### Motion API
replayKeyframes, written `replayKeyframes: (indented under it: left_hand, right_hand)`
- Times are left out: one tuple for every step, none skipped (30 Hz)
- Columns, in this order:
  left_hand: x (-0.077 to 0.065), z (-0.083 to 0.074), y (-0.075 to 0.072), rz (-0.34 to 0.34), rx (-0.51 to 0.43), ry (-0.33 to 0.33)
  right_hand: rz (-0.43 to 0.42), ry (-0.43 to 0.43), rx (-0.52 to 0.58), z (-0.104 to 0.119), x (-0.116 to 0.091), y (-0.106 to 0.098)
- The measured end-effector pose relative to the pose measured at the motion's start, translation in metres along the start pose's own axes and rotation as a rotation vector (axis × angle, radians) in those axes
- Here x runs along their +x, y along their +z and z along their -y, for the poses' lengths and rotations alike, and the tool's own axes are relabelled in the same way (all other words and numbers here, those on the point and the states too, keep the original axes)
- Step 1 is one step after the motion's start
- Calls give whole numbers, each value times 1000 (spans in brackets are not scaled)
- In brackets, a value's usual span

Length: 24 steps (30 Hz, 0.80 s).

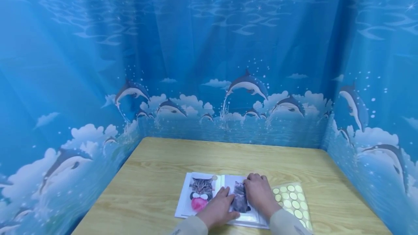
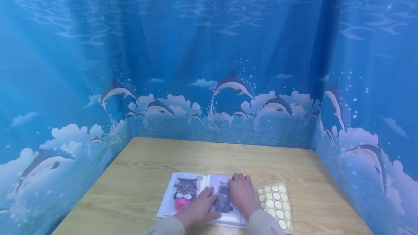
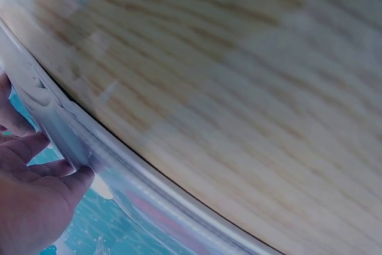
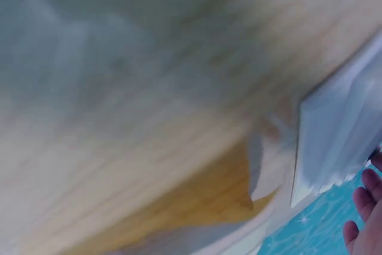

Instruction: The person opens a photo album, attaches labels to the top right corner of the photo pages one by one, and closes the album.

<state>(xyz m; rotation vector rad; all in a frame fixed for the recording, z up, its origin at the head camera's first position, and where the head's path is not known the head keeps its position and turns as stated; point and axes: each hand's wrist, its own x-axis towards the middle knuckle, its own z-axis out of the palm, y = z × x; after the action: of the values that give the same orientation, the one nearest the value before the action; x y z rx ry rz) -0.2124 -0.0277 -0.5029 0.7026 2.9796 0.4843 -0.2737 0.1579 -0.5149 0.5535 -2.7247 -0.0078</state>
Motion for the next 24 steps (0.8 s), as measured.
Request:
replayKeyframes:
  left_hand:
    - [0,0,-1,-1,3,2]
    - [0,0,-1,-2,7,3]
    - [-1,0,-1,-4,9,5]
    - [-1,0,-1,-5,15,7]
    - [-1,0,-2,-6,19,9]
    - [-1,0,-2,-7,21,9]
    - [-1,0,-2,-7,20,7]
    - [-1,1,-2,-4,21,5]
    - [0,1,-2,-1,21,3]
    - [0,1,-2,2,20,1]
    - [0,0,-1,4,19,0]
    - [0,0,-1,6,17,-1]
    - [-1,0,-1,9,14,-2]
    - [-1,0,-1,10,15,0]
    - [-1,0,-1,9,14,2]
    - [-1,0,-2,8,11,4]
    - [-1,0,-2,9,10,5]
    - [-1,0,-2,9,6,6]
    - [-1,0,-2,11,3,6]
    - [-2,0,-2,11,3,5]
    - [-1,0,-2,14,-1,3]
    - [-2,-1,-2,15,-3,2]
    - [-1,-1,-2,16,-3,0]
    - [-1,-1,-3,16,-4,-1]
  right_hand:
    - [1,-17,-7,1,-2,0]
    - [-3,-36,-11,2,-4,1]
    - [-9,-52,-14,3,-6,1]
    - [-16,-68,-17,4,-8,2]
    - [-21,-79,-16,4,-10,2]
    - [-20,-85,-14,5,-13,2]
    - [-18,-87,-10,5,-15,2]
    - [-12,-84,-4,6,-17,1]
    - [-2,-80,3,6,-19,1]
    - [11,-75,9,6,-21,0]
    - [23,-68,16,5,-23,-1]
    - [35,-63,21,5,-24,-1]
    - [39,-58,29,4,-26,-1]
    - [44,-55,36,4,-27,-1]
    - [44,-53,43,3,-27,0]
    - [45,-50,48,2,-28,0]
    - [44,-47,55,2,-28,1]
    - [45,-44,61,2,-28,1]
    - [43,-41,65,1,-29,2]
    - [41,-38,72,1,-29,3]
    - [37,-35,81,1,-29,3]
    - [37,-33,85,1,-29,4]
    - [31,-34,93,1,-29,5]
    - [30,-33,99,1,-28,5]
